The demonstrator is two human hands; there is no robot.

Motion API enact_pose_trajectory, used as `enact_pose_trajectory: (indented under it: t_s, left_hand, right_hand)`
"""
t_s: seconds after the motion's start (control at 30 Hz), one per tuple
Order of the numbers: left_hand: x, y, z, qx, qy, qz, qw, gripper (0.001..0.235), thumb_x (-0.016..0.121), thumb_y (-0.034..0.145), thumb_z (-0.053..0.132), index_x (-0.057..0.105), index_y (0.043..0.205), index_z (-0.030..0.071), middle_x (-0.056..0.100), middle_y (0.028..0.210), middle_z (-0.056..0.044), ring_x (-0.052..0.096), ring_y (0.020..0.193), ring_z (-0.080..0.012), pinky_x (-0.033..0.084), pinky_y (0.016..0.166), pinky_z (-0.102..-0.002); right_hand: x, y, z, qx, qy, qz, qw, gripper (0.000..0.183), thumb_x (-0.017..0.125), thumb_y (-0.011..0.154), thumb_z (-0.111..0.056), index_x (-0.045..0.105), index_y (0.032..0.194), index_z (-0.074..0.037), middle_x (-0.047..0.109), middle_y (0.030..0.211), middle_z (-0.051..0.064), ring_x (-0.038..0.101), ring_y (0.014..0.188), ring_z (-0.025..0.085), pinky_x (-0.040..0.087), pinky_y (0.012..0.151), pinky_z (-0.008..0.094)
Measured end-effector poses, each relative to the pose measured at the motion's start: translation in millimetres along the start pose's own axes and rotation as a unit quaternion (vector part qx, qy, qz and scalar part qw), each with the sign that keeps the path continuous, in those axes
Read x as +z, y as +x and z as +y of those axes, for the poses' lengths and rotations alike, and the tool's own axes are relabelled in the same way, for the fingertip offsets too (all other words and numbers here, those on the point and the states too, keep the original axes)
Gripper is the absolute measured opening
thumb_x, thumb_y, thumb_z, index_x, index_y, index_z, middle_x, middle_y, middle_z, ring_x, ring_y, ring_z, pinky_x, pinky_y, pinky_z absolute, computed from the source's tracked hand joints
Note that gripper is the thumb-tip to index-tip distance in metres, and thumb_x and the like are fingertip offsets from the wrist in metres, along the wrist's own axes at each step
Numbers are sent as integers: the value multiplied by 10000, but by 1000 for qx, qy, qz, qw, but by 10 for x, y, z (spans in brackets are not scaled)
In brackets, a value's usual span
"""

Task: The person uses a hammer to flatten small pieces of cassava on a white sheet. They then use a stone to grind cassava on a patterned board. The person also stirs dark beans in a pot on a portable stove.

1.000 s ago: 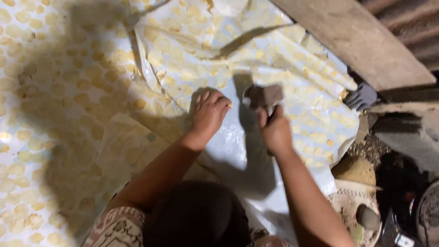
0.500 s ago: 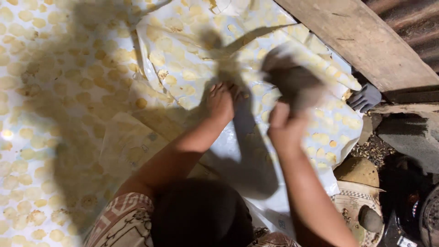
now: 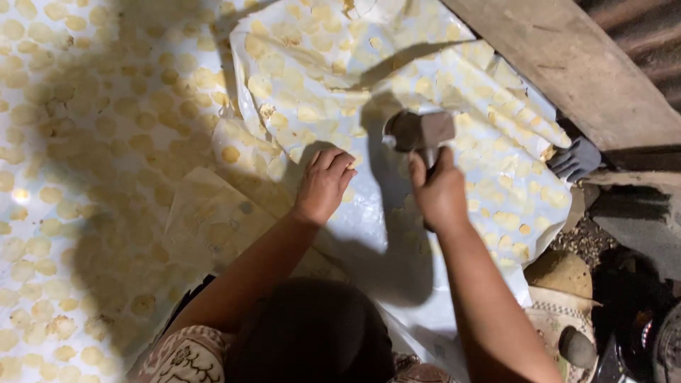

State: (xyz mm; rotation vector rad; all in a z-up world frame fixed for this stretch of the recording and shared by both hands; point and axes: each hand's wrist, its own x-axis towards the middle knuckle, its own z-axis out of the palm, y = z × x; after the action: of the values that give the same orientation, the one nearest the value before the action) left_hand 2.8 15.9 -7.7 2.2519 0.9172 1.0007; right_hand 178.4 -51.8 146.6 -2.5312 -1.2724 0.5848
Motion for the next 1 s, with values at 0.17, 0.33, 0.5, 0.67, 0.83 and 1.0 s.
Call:
enact_pose_trajectory:
  t_s: [0.17,0.33,0.5,0.67,0.83,1.0]
  left_hand:
    - [-40,247,32,-5,14,-14,1000,129,730,957,154,628,1017,100,545,1025,-38,603,960,-253,485,875,-375]
    - [625,371,-275,-82,84,-54,992,181,697,913,300,742,1084,265,690,1057,-10,684,982,-297,527,903,-508]
    - [486,501,-126,-149,42,-143,978,248,708,917,414,755,1086,238,707,1047,-50,700,1021,-333,488,975,-550]
    - [-4,324,-36,-134,51,30,989,142,629,950,176,697,1074,172,652,908,-103,706,867,-353,570,772,-451]
    - [-297,-57,44,-60,-69,18,996,465,763,926,270,609,1330,100,587,1241,-123,639,1133,-367,522,963,-486]
    - [-196,-69,-63,-28,-60,21,998,367,723,972,230,632,1298,87,575,1206,-118,642,1092,-339,530,956,-450]
  right_hand:
    - [259,211,322,-7,13,-19,1000,502,595,1022,-463,529,1089,30,671,839,361,687,870,574,555,733,628]
    - [-385,-127,-260,29,154,6,988,285,606,1046,-322,564,1002,-44,588,531,141,636,468,269,520,473,385]
    - [-447,-304,-289,-177,212,166,947,238,603,1085,-114,576,852,-71,604,520,67,632,474,216,473,530,284]
    - [436,-39,-97,-36,46,25,998,478,569,1045,-399,554,1138,69,679,807,393,677,884,594,502,752,722]
    - [495,243,91,4,-44,-85,995,492,533,1021,-473,516,1136,5,689,926,351,671,979,578,537,817,672]
    - [25,130,-301,-56,-8,-47,997,518,567,1043,-485,565,1092,31,676,866,340,680,900,579,559,735,638]
